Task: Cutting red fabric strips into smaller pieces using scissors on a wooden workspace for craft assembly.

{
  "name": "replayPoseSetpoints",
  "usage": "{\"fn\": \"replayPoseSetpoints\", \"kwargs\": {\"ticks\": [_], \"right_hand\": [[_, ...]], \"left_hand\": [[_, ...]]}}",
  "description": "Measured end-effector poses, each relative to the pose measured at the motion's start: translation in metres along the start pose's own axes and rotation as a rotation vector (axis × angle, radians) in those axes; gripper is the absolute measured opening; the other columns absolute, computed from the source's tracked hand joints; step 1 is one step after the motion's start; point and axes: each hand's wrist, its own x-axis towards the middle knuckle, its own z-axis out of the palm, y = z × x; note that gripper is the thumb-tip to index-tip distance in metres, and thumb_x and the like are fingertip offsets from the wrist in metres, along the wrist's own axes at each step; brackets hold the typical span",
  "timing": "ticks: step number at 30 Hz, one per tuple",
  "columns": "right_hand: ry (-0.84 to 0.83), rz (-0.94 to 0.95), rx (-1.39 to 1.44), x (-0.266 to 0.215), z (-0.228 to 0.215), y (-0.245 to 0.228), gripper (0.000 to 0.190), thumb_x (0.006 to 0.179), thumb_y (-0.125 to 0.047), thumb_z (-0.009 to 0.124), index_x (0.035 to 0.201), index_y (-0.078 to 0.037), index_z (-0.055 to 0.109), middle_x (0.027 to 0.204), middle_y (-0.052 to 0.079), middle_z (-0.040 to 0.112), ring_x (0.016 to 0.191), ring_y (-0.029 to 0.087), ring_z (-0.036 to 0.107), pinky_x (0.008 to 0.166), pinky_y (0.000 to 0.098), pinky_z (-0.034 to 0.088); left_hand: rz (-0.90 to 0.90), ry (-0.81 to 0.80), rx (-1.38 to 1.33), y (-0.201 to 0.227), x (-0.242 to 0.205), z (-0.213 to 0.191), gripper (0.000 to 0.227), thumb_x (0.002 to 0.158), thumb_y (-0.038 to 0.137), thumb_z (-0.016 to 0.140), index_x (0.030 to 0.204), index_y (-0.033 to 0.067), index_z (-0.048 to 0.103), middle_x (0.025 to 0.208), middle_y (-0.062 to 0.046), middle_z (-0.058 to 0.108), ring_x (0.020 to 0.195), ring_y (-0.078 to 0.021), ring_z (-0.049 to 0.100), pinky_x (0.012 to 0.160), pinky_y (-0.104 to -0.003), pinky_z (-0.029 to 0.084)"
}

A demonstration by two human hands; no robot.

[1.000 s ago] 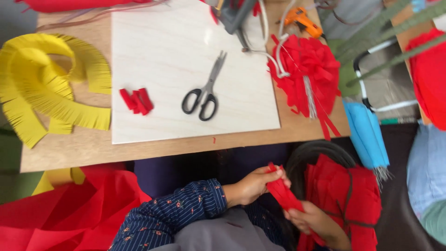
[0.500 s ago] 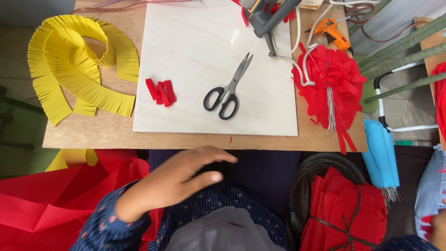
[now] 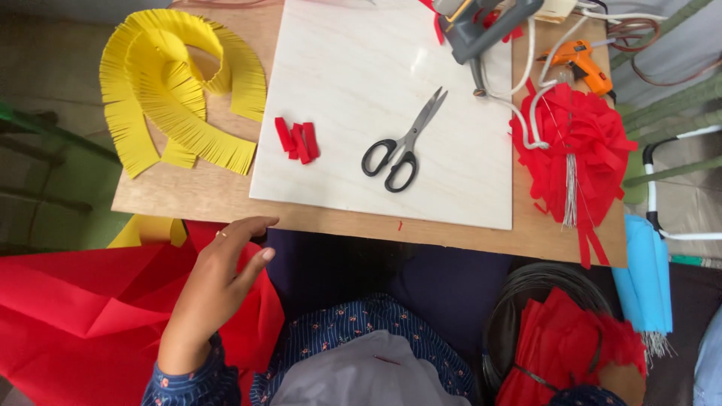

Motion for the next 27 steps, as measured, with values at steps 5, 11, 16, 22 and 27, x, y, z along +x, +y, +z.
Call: {"fn": "replayPoseSetpoints", "kwargs": {"ticks": [5, 11, 16, 22, 27], "right_hand": [[-0.190, -0.150, 0.013, 0.014, -0.034, 0.013, 0.038, 0.098, -0.018, 0.067, 0.127, 0.008, 0.066, 0.127, 0.029, 0.065, 0.112, 0.046, 0.070, 0.091, 0.0519, 0.052], [-0.423, -0.306, 0.034, 0.022, -0.084, -0.006, 0.044, 0.095, -0.019, 0.076, 0.131, 0.002, 0.065, 0.134, 0.023, 0.061, 0.116, 0.038, 0.070, 0.096, 0.0455, 0.052], [-0.616, -0.426, 0.050, 0.038, -0.121, -0.022, 0.051, 0.092, -0.021, 0.084, 0.135, -0.002, 0.064, 0.140, 0.017, 0.058, 0.119, 0.032, 0.071, 0.100, 0.0402, 0.051], [-0.856, -0.570, 0.064, 0.086, -0.133, -0.014, 0.061, 0.088, -0.022, 0.093, 0.139, -0.008, 0.063, 0.146, 0.011, 0.054, 0.124, 0.025, 0.072, 0.105, 0.0338, 0.050], [-1.054, -0.695, 0.077, 0.122, -0.123, -0.017, 0.071, 0.086, -0.024, 0.101, 0.143, -0.012, 0.062, 0.152, 0.005, 0.051, 0.127, 0.019, 0.073, 0.110, 0.0284, 0.050]], "left_hand": [[-0.050, -0.002, -0.001, 0.021, 0.005, -0.002, 0.041, 0.097, 0.021, 0.061, 0.136, 0.0075, 0.061, 0.134, -0.016, 0.065, 0.121, -0.0370, 0.064, 0.100, -0.051, 0.049], [-0.064, -0.021, 0.093, 0.026, 0.012, 0.000, 0.041, 0.097, 0.021, 0.065, 0.134, 0.0056, 0.062, 0.133, -0.019, 0.065, 0.117, -0.0428, 0.067, 0.099, -0.056, 0.052], [-0.087, -0.006, 0.140, 0.017, 0.010, -0.001, 0.041, 0.098, 0.022, 0.063, 0.136, 0.0076, 0.062, 0.133, -0.018, 0.064, 0.118, -0.0416, 0.066, 0.098, -0.054, 0.053], [-0.103, -0.030, 0.158, 0.012, 0.007, 0.001, 0.040, 0.098, 0.024, 0.062, 0.135, 0.0082, 0.062, 0.135, -0.017, 0.063, 0.122, -0.0409, 0.065, 0.098, -0.052, 0.054], [-0.127, -0.039, 0.170, 0.012, 0.004, 0.000, 0.041, 0.098, 0.025, 0.062, 0.135, 0.0074, 0.062, 0.137, -0.018, 0.062, 0.122, -0.0418, 0.064, 0.098, -0.053, 0.055]]}}
